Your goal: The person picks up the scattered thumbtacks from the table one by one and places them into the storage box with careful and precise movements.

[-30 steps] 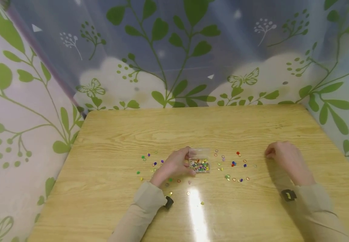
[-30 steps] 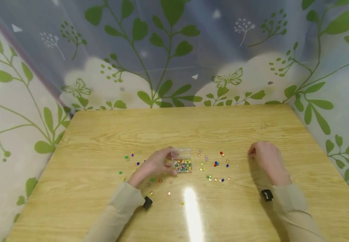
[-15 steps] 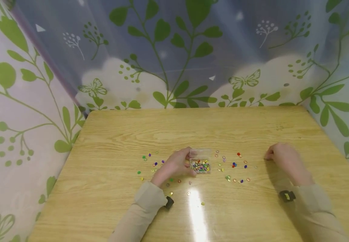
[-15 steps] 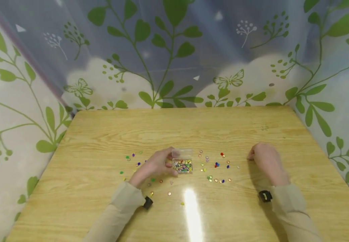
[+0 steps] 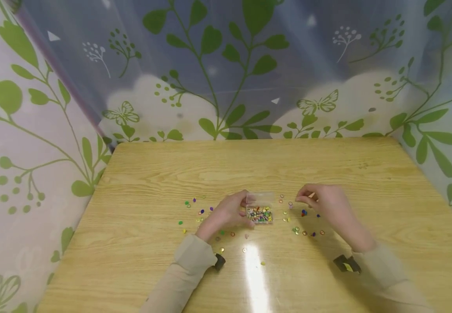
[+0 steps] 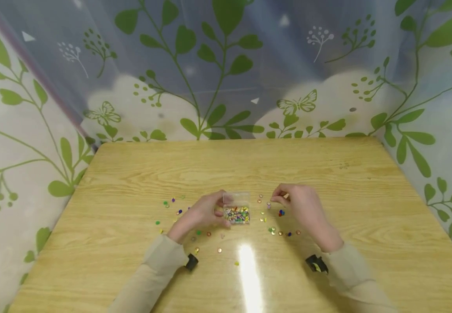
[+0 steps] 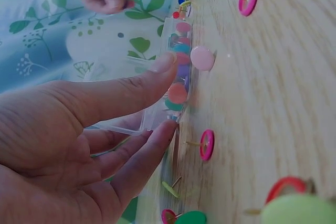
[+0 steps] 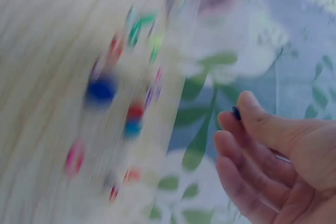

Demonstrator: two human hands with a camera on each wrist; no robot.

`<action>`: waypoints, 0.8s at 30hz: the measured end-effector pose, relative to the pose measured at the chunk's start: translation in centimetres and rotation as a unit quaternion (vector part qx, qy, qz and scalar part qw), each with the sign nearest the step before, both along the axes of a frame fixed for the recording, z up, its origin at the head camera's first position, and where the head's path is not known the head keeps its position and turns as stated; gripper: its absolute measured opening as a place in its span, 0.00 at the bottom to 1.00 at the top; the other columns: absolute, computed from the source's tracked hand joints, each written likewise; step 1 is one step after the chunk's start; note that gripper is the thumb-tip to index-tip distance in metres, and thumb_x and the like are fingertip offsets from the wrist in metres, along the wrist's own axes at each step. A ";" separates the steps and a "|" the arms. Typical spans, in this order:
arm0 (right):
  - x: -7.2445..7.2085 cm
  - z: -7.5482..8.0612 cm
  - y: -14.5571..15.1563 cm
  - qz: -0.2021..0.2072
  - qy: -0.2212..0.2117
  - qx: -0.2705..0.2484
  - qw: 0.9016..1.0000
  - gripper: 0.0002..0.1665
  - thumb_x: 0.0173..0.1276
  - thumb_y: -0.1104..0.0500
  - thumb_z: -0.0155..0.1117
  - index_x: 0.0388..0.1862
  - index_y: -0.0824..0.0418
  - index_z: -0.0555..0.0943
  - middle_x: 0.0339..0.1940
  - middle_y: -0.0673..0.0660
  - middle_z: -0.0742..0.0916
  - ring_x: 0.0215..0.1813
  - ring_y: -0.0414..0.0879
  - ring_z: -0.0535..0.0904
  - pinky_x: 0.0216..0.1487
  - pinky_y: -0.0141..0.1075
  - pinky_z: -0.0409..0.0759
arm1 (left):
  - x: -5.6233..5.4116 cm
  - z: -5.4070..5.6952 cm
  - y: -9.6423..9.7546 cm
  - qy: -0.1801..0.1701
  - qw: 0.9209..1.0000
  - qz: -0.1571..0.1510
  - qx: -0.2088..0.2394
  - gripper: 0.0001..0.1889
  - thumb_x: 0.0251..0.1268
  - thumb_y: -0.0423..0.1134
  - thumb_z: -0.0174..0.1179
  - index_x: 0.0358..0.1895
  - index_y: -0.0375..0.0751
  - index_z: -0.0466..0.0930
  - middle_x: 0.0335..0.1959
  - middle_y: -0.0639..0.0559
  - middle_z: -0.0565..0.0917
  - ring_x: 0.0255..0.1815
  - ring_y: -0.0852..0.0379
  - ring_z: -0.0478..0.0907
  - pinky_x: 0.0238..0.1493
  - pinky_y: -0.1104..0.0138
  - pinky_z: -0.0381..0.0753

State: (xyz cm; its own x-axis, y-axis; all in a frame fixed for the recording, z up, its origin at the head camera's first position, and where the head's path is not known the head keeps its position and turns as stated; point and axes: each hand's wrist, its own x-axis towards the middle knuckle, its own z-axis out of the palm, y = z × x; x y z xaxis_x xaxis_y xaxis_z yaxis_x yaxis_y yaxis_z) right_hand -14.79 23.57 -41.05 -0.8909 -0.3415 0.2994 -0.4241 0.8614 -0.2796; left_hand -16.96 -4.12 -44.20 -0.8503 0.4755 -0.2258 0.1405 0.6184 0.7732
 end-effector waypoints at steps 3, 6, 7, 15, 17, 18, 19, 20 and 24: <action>0.1 0.0 -2.2 0.035 0.021 -0.025 0.999 0.03 0.61 0.57 0.76 0.31 0.53 0.88 0.27 0.48 0.90 0.25 0.41 0.84 0.23 0.32 0.76 | -0.1 -0.1 0.0 0.000 1.000 0.003 0.002 0.36 0.49 0.36 0.79 0.65 0.44 0.74 0.63 0.46 0.79 0.54 0.48 0.83 0.56 0.60 0.82; 0.2 -0.2 -4.2 0.067 0.040 -0.044 0.996 0.04 0.59 0.58 0.76 0.31 0.53 0.87 0.27 0.48 0.90 0.24 0.38 0.83 0.22 0.30 0.75 | -0.3 -0.2 -0.1 -0.001 1.000 0.005 0.003 0.36 0.48 0.36 0.79 0.64 0.44 0.75 0.63 0.45 0.80 0.53 0.47 0.83 0.55 0.60 0.83; 0.2 -0.3 -4.7 0.075 0.044 -0.047 0.995 0.04 0.60 0.59 0.76 0.31 0.54 0.87 0.26 0.49 0.90 0.23 0.38 0.83 0.22 0.30 0.75 | -0.3 -0.2 -0.1 -0.002 1.000 0.005 0.004 0.36 0.48 0.35 0.79 0.63 0.44 0.75 0.63 0.45 0.80 0.53 0.47 0.83 0.54 0.60 0.83; 0.7 -1.1 -6.8 0.079 0.042 -0.040 0.995 0.03 0.63 0.56 0.75 0.34 0.54 0.89 0.14 0.47 0.82 0.14 0.29 0.58 0.15 0.26 0.57 | -0.1 -0.4 -0.1 -0.006 1.000 0.002 0.006 0.36 0.49 0.36 0.79 0.64 0.44 0.74 0.64 0.46 0.79 0.54 0.47 0.83 0.53 0.61 0.84; 0.9 -1.2 -6.6 0.073 0.036 -0.036 0.996 0.03 0.63 0.56 0.75 0.35 0.54 0.90 0.16 0.47 0.83 0.14 0.29 0.59 0.15 0.26 0.57 | 0.0 -0.4 -0.1 -0.008 1.000 0.005 0.007 0.36 0.49 0.36 0.79 0.64 0.45 0.74 0.63 0.46 0.79 0.54 0.47 0.83 0.53 0.61 0.84; 1.0 -1.2 -6.5 0.070 0.036 -0.035 0.996 0.03 0.64 0.56 0.74 0.36 0.54 0.90 0.17 0.47 0.84 0.14 0.30 0.61 0.15 0.26 0.58 | 0.0 -0.4 -0.1 -0.008 1.000 0.006 0.006 0.36 0.48 0.36 0.79 0.64 0.45 0.74 0.63 0.46 0.80 0.54 0.48 0.83 0.53 0.61 0.84; 1.0 -1.1 -6.2 0.068 0.040 -0.036 0.996 0.03 0.63 0.57 0.75 0.36 0.54 0.90 0.19 0.47 0.86 0.15 0.30 0.65 0.15 0.26 0.61 | 0.0 -0.3 0.0 -0.010 1.000 0.007 0.006 0.36 0.48 0.36 0.80 0.63 0.45 0.75 0.63 0.46 0.80 0.54 0.48 0.83 0.53 0.61 0.84; 1.1 -1.1 -5.9 0.063 0.044 -0.039 0.996 0.04 0.63 0.57 0.75 0.36 0.54 0.90 0.22 0.48 0.88 0.16 0.31 0.69 0.16 0.26 0.63 | 0.0 -0.3 0.0 -0.010 1.000 0.009 0.006 0.36 0.48 0.36 0.80 0.63 0.45 0.75 0.63 0.47 0.80 0.54 0.48 0.83 0.53 0.61 0.84; 1.3 -0.5 -3.8 0.042 0.058 -0.050 0.996 0.04 0.63 0.58 0.75 0.38 0.53 0.90 0.29 0.49 0.91 0.21 0.35 0.79 0.16 0.27 0.65 | 0.1 -0.3 0.0 -0.007 1.000 0.014 0.005 0.36 0.48 0.36 0.79 0.64 0.46 0.74 0.63 0.49 0.80 0.54 0.50 0.82 0.54 0.62 0.83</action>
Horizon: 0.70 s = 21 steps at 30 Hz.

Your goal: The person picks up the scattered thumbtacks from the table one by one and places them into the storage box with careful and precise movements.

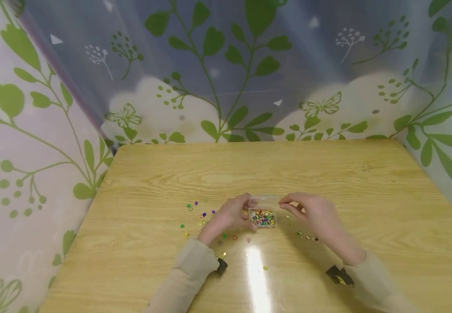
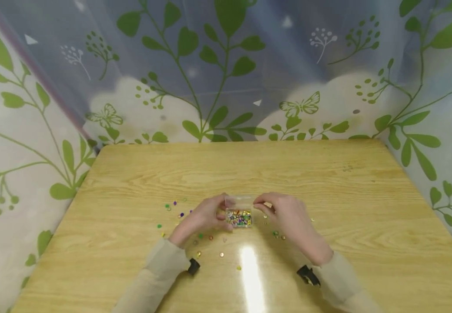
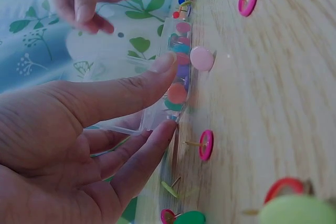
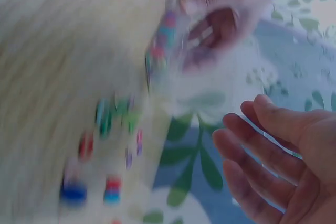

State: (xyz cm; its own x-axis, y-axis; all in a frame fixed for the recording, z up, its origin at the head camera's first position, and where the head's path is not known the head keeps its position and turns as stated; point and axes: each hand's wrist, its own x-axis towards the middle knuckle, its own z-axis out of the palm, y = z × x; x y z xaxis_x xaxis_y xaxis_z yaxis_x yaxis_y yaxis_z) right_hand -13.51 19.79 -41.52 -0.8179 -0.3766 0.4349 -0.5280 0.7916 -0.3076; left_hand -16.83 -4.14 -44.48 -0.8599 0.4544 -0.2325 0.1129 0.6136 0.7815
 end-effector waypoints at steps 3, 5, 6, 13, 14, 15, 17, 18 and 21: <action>-0.1 0.5 2.5 -0.030 -0.001 0.003 1.000 0.05 0.64 0.59 0.74 0.39 0.54 0.90 0.31 0.50 0.91 0.22 0.38 0.80 0.14 0.28 0.62 | 0.0 0.1 0.1 0.001 1.000 0.001 -0.002 0.36 0.49 0.37 0.79 0.64 0.46 0.74 0.63 0.50 0.80 0.54 0.50 0.82 0.55 0.61 0.83; -0.1 0.8 4.5 -0.053 -0.002 0.010 0.999 0.05 0.64 0.60 0.74 0.39 0.55 0.89 0.31 0.52 0.91 0.22 0.41 0.81 0.14 0.29 0.62 | 0.0 0.0 0.1 0.001 1.000 0.001 -0.002 0.36 0.49 0.36 0.79 0.64 0.46 0.74 0.63 0.49 0.80 0.54 0.49 0.82 0.55 0.60 0.83; -0.1 0.9 5.5 -0.064 -0.001 0.014 0.998 0.05 0.63 0.60 0.74 0.39 0.55 0.89 0.30 0.52 0.91 0.23 0.42 0.82 0.14 0.29 0.62 | 0.0 0.0 0.2 -0.001 1.000 0.001 -0.001 0.36 0.49 0.36 0.79 0.64 0.46 0.74 0.63 0.49 0.80 0.54 0.49 0.82 0.55 0.60 0.83; 0.2 1.2 10.3 -0.099 -0.032 0.059 0.993 0.07 0.59 0.64 0.76 0.37 0.59 0.88 0.31 0.56 0.90 0.26 0.48 0.83 0.19 0.33 0.70 | 0.0 0.0 0.0 0.001 1.000 0.002 0.005 0.35 0.49 0.36 0.79 0.64 0.45 0.74 0.63 0.47 0.79 0.54 0.48 0.82 0.55 0.60 0.83; 0.3 1.2 10.6 -0.099 -0.042 0.067 0.992 0.07 0.59 0.65 0.76 0.37 0.59 0.88 0.31 0.56 0.90 0.26 0.48 0.84 0.19 0.34 0.72 | 0.0 0.0 0.0 0.002 1.000 0.001 0.005 0.35 0.49 0.35 0.79 0.64 0.45 0.74 0.63 0.47 0.79 0.54 0.49 0.82 0.55 0.60 0.83; 0.3 1.1 10.9 -0.098 -0.057 0.072 0.991 0.07 0.59 0.65 0.76 0.36 0.60 0.88 0.31 0.56 0.90 0.27 0.48 0.84 0.20 0.36 0.73 | 0.0 0.0 -0.1 0.003 1.000 0.000 0.006 0.35 0.50 0.35 0.79 0.64 0.45 0.74 0.63 0.47 0.79 0.54 0.49 0.82 0.55 0.60 0.83; 0.4 0.9 11.2 -0.095 -0.086 0.085 0.988 0.06 0.59 0.65 0.76 0.36 0.60 0.89 0.31 0.55 0.90 0.28 0.48 0.84 0.23 0.38 0.77 | 0.0 0.1 -0.1 0.006 1.000 -0.002 0.006 0.35 0.50 0.35 0.79 0.64 0.45 0.74 0.63 0.48 0.79 0.54 0.49 0.83 0.55 0.61 0.83; 0.4 0.8 11.3 -0.093 -0.100 0.091 0.986 0.06 0.59 0.64 0.76 0.35 0.59 0.89 0.30 0.54 0.90 0.28 0.48 0.84 0.25 0.39 0.78 | 0.1 0.0 -0.1 0.007 1.000 -0.004 0.007 0.35 0.50 0.35 0.79 0.64 0.44 0.74 0.63 0.48 0.79 0.54 0.49 0.83 0.55 0.61 0.83; 0.6 0.3 11.4 -0.088 -0.140 0.106 0.980 0.04 0.59 0.63 0.76 0.34 0.58 0.89 0.29 0.52 0.90 0.28 0.45 0.84 0.28 0.41 0.80 | 0.1 0.1 0.0 0.007 1.000 -0.007 0.006 0.35 0.50 0.35 0.79 0.64 0.44 0.74 0.63 0.48 0.79 0.54 0.49 0.83 0.55 0.61 0.83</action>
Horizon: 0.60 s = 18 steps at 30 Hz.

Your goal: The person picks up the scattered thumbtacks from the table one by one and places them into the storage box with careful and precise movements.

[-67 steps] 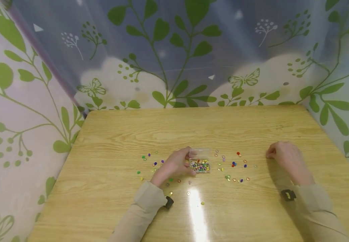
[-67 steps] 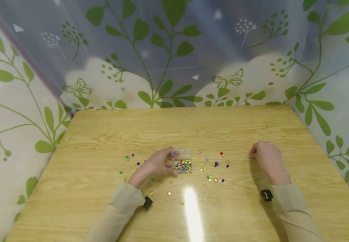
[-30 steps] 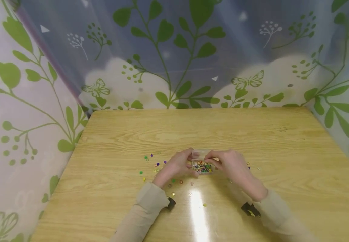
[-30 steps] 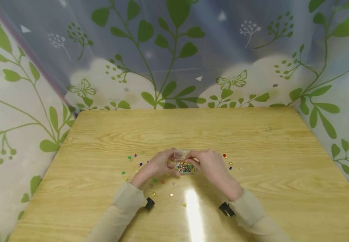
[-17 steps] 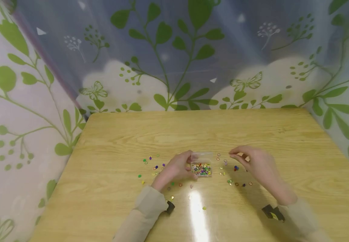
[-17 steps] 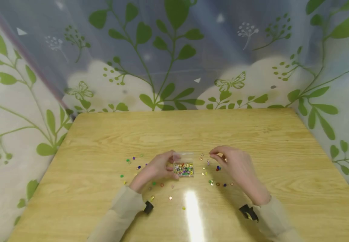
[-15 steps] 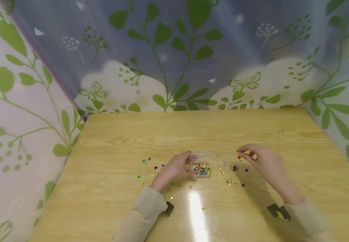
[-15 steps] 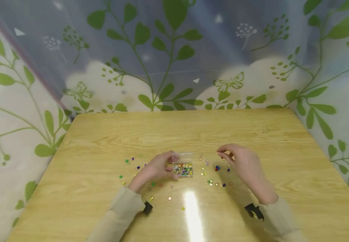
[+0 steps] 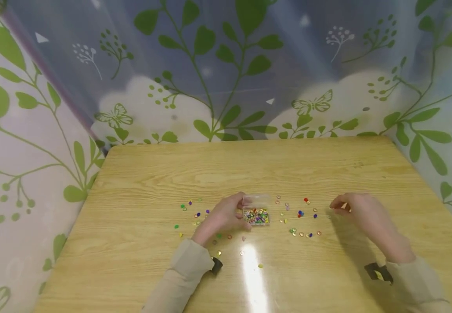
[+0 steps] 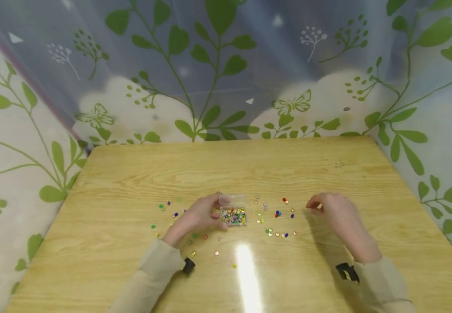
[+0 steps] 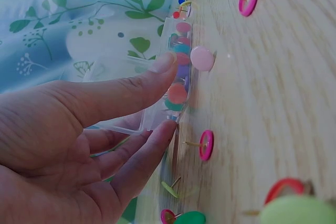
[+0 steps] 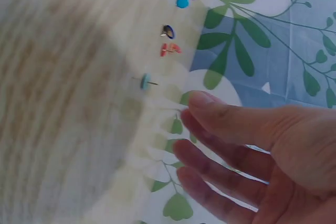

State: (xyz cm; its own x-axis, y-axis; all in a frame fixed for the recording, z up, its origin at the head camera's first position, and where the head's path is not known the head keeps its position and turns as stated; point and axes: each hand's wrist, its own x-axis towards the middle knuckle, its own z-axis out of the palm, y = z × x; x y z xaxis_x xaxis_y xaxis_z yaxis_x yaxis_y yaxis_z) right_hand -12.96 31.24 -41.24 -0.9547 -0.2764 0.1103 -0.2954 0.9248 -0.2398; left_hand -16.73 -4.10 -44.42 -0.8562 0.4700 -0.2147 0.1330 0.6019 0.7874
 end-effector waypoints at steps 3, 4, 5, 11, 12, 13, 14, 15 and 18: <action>0.0 -0.5 0.0 0.000 -0.030 0.007 1.000 0.03 0.60 0.62 0.76 0.33 0.55 0.89 0.28 0.52 0.90 0.27 0.44 0.83 0.28 0.41 0.79 | 0.0 0.0 0.1 -0.001 1.000 -0.002 0.001 0.35 0.50 0.35 0.79 0.64 0.43 0.74 0.63 0.47 0.79 0.54 0.48 0.83 0.55 0.61 0.83; -0.1 -0.7 -0.1 0.000 -0.036 0.009 0.999 0.03 0.60 0.62 0.76 0.33 0.55 0.89 0.28 0.51 0.90 0.27 0.44 0.83 0.28 0.42 0.79 | -0.1 0.0 0.1 -0.001 1.000 -0.003 0.002 0.35 0.50 0.35 0.78 0.64 0.43 0.73 0.63 0.47 0.79 0.54 0.48 0.83 0.55 0.61 0.83; -0.1 -0.8 -0.1 0.000 -0.042 0.008 0.999 0.03 0.60 0.62 0.76 0.32 0.55 0.89 0.28 0.51 0.90 0.27 0.44 0.83 0.28 0.41 0.79 | -0.1 0.0 0.1 -0.001 1.000 -0.004 0.004 0.35 0.50 0.34 0.78 0.64 0.43 0.73 0.63 0.46 0.79 0.54 0.47 0.83 0.55 0.60 0.83; -0.3 -1.6 -0.4 -0.002 -0.048 0.010 0.999 0.04 0.59 0.63 0.76 0.30 0.54 0.88 0.28 0.51 0.89 0.27 0.44 0.82 0.28 0.43 0.80 | -0.2 -0.2 0.1 -0.007 1.000 -0.004 0.013 0.36 0.50 0.34 0.79 0.65 0.43 0.74 0.63 0.45 0.79 0.54 0.46 0.83 0.56 0.59 0.83; -0.3 -1.7 -0.5 -0.004 -0.049 0.011 0.999 0.05 0.59 0.63 0.76 0.30 0.54 0.88 0.28 0.51 0.89 0.27 0.44 0.82 0.28 0.43 0.80 | -0.2 -0.2 0.1 -0.007 1.000 -0.004 0.012 0.36 0.49 0.34 0.79 0.65 0.43 0.74 0.63 0.45 0.79 0.54 0.46 0.83 0.56 0.59 0.83; -0.3 -1.8 -0.6 -0.006 -0.051 0.012 0.999 0.05 0.59 0.63 0.76 0.30 0.54 0.88 0.28 0.51 0.89 0.27 0.44 0.81 0.28 0.42 0.79 | -0.2 -0.2 0.1 -0.007 1.000 -0.003 0.010 0.36 0.49 0.34 0.79 0.65 0.43 0.74 0.63 0.45 0.79 0.54 0.46 0.83 0.56 0.59 0.83; -0.4 -1.8 -0.6 -0.008 -0.050 0.013 0.999 0.05 0.59 0.63 0.76 0.30 0.54 0.88 0.29 0.51 0.89 0.27 0.45 0.81 0.28 0.43 0.80 | -0.2 -0.2 0.1 -0.007 1.000 -0.002 0.009 0.36 0.49 0.34 0.79 0.65 0.43 0.74 0.63 0.45 0.79 0.54 0.46 0.82 0.56 0.59 0.83; -0.4 -1.9 -0.7 -0.010 -0.049 0.014 0.999 0.04 0.59 0.63 0.76 0.30 0.55 0.88 0.29 0.52 0.90 0.27 0.44 0.81 0.28 0.42 0.79 | -0.2 -0.2 0.1 -0.008 1.000 -0.002 0.007 0.36 0.49 0.35 0.79 0.64 0.44 0.74 0.63 0.46 0.79 0.54 0.47 0.82 0.56 0.59 0.83; -0.5 -2.0 -0.9 -0.014 -0.033 0.013 0.999 0.04 0.60 0.62 0.76 0.30 0.54 0.88 0.29 0.52 0.90 0.26 0.42 0.79 0.26 0.41 0.78 | -0.2 -0.2 0.0 -0.009 1.000 0.000 0.007 0.36 0.49 0.35 0.79 0.64 0.44 0.74 0.63 0.46 0.79 0.55 0.47 0.82 0.57 0.59 0.82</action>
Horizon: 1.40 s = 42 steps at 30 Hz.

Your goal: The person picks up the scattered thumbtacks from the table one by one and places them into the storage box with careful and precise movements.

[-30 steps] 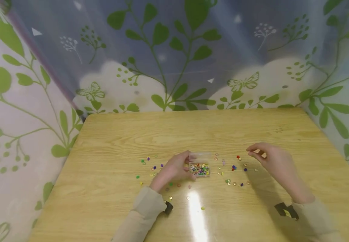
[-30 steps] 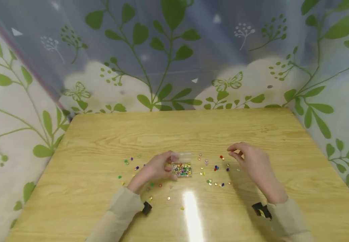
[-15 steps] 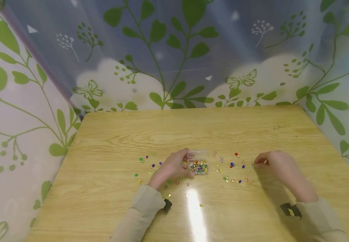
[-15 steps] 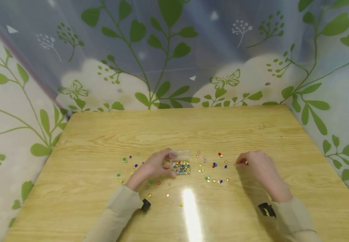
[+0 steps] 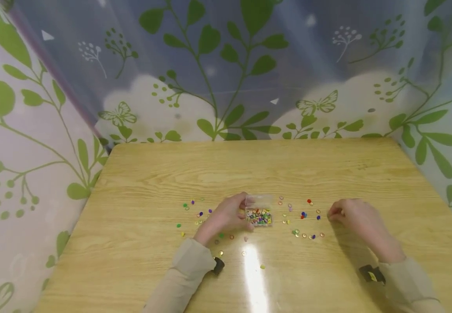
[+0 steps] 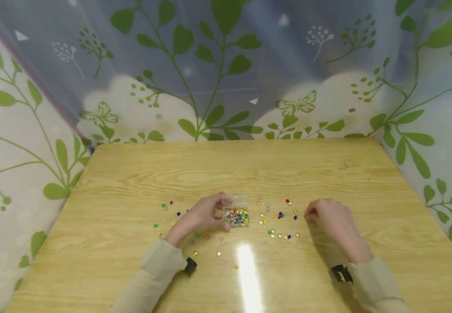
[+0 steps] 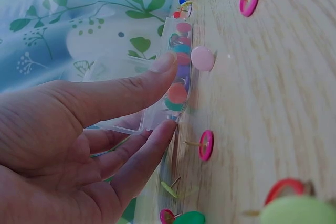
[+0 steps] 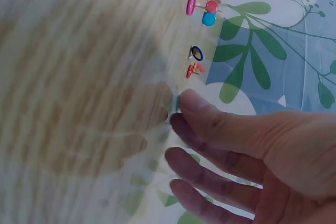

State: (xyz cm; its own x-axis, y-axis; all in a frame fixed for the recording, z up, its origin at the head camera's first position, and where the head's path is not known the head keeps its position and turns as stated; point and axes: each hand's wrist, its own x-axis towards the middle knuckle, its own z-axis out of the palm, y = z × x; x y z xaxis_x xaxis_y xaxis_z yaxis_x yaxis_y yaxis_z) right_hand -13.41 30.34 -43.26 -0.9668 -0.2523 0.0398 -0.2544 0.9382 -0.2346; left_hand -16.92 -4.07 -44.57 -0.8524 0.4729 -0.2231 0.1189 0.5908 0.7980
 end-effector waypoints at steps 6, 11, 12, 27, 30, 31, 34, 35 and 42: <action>0.1 0.2 -0.7 -0.001 0.037 -0.007 0.999 0.03 0.60 0.61 0.75 0.31 0.54 0.87 0.27 0.50 0.89 0.22 0.39 0.71 0.21 0.36 0.71 | -0.1 0.1 0.1 -0.004 1.000 -0.002 0.007 0.37 0.50 0.35 0.79 0.65 0.44 0.73 0.63 0.46 0.79 0.55 0.47 0.82 0.56 0.60 0.83; 0.1 0.8 -2.5 0.017 0.061 -0.013 0.998 0.05 0.60 0.61 0.76 0.31 0.53 0.87 0.26 0.48 0.89 0.22 0.38 0.75 0.22 0.36 0.72 | -0.1 0.0 0.0 -0.003 1.000 -0.002 0.007 0.37 0.50 0.35 0.79 0.66 0.44 0.73 0.63 0.45 0.79 0.55 0.47 0.82 0.56 0.60 0.83; 0.0 0.9 -3.0 0.022 0.065 -0.015 0.998 0.04 0.60 0.61 0.76 0.31 0.53 0.87 0.25 0.48 0.89 0.22 0.38 0.76 0.21 0.36 0.72 | -0.1 0.0 0.0 -0.003 1.000 -0.002 0.006 0.37 0.50 0.35 0.79 0.66 0.44 0.73 0.63 0.45 0.79 0.55 0.47 0.83 0.56 0.60 0.83; -1.0 1.8 -11.1 0.119 0.142 -0.083 0.979 0.05 0.61 0.61 0.75 0.32 0.53 0.86 0.28 0.47 0.89 0.23 0.35 0.77 0.24 0.31 0.73 | -0.3 -0.2 -0.1 0.004 1.000 -0.003 0.008 0.35 0.49 0.34 0.79 0.63 0.42 0.74 0.61 0.45 0.80 0.53 0.47 0.83 0.53 0.62 0.84; -1.2 1.6 -12.0 0.124 0.152 -0.091 0.976 0.05 0.61 0.61 0.76 0.32 0.54 0.86 0.28 0.48 0.89 0.22 0.36 0.76 0.23 0.30 0.73 | -0.3 -0.3 -0.1 0.006 1.000 -0.005 0.010 0.34 0.48 0.33 0.80 0.60 0.41 0.75 0.60 0.44 0.81 0.52 0.47 0.84 0.51 0.63 0.84; -1.2 1.5 -12.2 0.125 0.153 -0.093 0.976 0.05 0.60 0.61 0.76 0.32 0.55 0.86 0.28 0.49 0.89 0.22 0.35 0.76 0.22 0.30 0.73 | -0.3 -0.3 -0.1 0.008 1.000 -0.006 0.009 0.33 0.48 0.33 0.80 0.60 0.41 0.75 0.59 0.44 0.81 0.51 0.47 0.84 0.50 0.64 0.85; -1.2 1.1 -12.6 0.129 0.145 -0.098 0.976 0.04 0.60 0.62 0.76 0.33 0.57 0.87 0.28 0.50 0.89 0.20 0.34 0.73 0.20 0.27 0.71 | -0.4 -0.4 -0.1 0.008 1.000 -0.007 0.007 0.34 0.47 0.33 0.80 0.60 0.41 0.75 0.59 0.44 0.81 0.51 0.47 0.84 0.50 0.64 0.85; -1.2 1.0 -12.7 0.130 0.142 -0.099 0.976 0.04 0.60 0.62 0.76 0.33 0.57 0.88 0.28 0.50 0.89 0.19 0.33 0.72 0.20 0.27 0.70 | -0.3 -0.4 -0.1 0.007 1.000 -0.008 0.006 0.34 0.47 0.34 0.80 0.60 0.41 0.75 0.59 0.44 0.81 0.51 0.47 0.84 0.50 0.64 0.85; -1.2 0.5 -12.5 0.131 0.134 -0.104 0.977 0.05 0.60 0.63 0.76 0.36 0.57 0.90 0.28 0.50 0.89 0.19 0.32 0.70 0.19 0.26 0.68 | -0.3 -0.2 -0.2 0.010 1.000 -0.010 0.004 0.33 0.49 0.34 0.79 0.60 0.40 0.75 0.62 0.45 0.80 0.52 0.47 0.84 0.51 0.64 0.84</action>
